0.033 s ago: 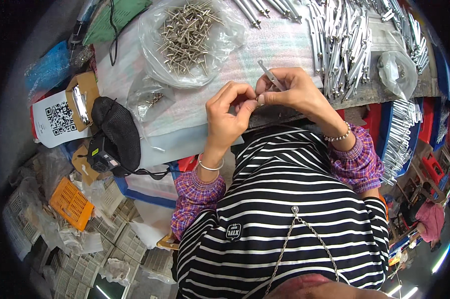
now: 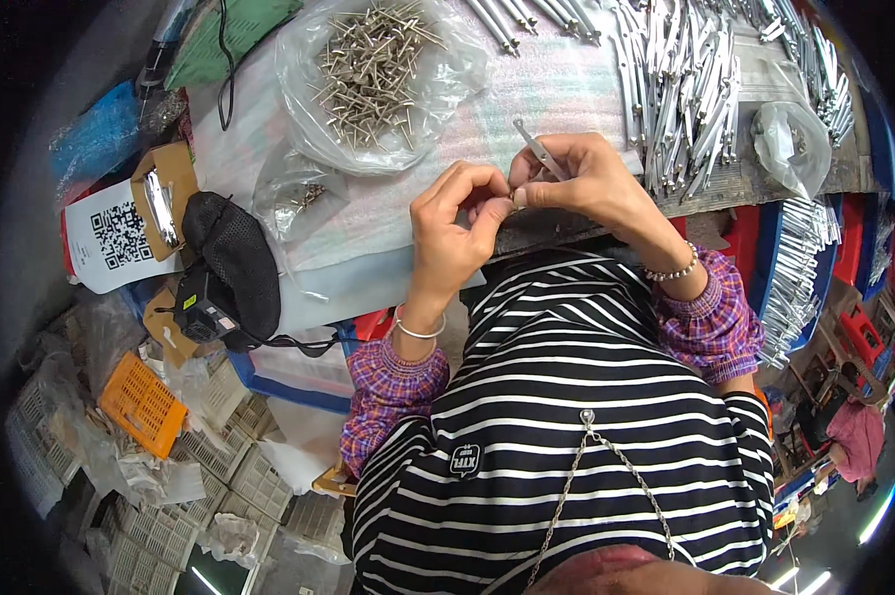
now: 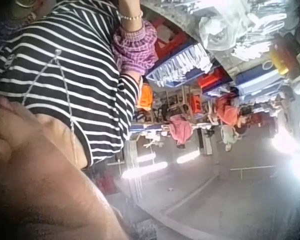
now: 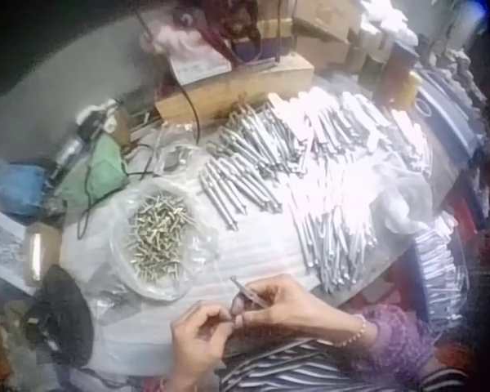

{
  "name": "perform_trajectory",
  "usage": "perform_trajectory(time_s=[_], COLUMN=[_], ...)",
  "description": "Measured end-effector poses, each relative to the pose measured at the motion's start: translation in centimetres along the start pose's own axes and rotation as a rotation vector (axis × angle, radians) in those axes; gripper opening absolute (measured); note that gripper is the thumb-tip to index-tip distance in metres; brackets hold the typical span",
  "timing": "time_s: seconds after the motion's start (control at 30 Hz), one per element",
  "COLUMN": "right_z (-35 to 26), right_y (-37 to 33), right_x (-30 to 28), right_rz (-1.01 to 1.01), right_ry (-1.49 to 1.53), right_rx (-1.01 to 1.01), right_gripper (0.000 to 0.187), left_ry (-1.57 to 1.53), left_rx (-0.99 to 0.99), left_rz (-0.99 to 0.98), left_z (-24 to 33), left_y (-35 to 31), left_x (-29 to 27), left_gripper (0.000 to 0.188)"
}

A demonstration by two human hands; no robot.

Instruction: Assembling small metal frames with pins or screws manually at a workbench.

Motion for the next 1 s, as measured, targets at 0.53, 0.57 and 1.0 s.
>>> perform_trajectory(time_s=[0.53, 0.57, 1.0], right_z=[-2.4, -1.5, 0.1], right_y=[-1.4, -1.4, -0.9], right_x=[0.0, 0.1, 0.3], right_rz=[0.078, 0.053, -0.013], right_ry=[-0.195, -0.122, 0.204], right_rx=[-0.116, 0.007, 0.082], right_gripper=[0.009, 0.009, 0.012], left_ry=[-0.182, -0.216, -0.034], left_rx=[-0.122, -0.148, -0.055], left_rz=[-0.1, -0.114, 0.008], left_z=[-1.4, -1.5, -0.3], left_y=[-0.4, -0.5, -0.3], left_x=[0.8, 0.9, 0.5], left_gripper=[0.01, 0.01, 0.018])
Point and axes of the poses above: each hand's wrist, its own y-axis towards the middle knuckle, its own x-axis out of the palm, z = x × y, the point moved 9 cm from there along y, towards the middle knuckle, and after that the axes turned 6 degrees about y, right-handed, at the moved point
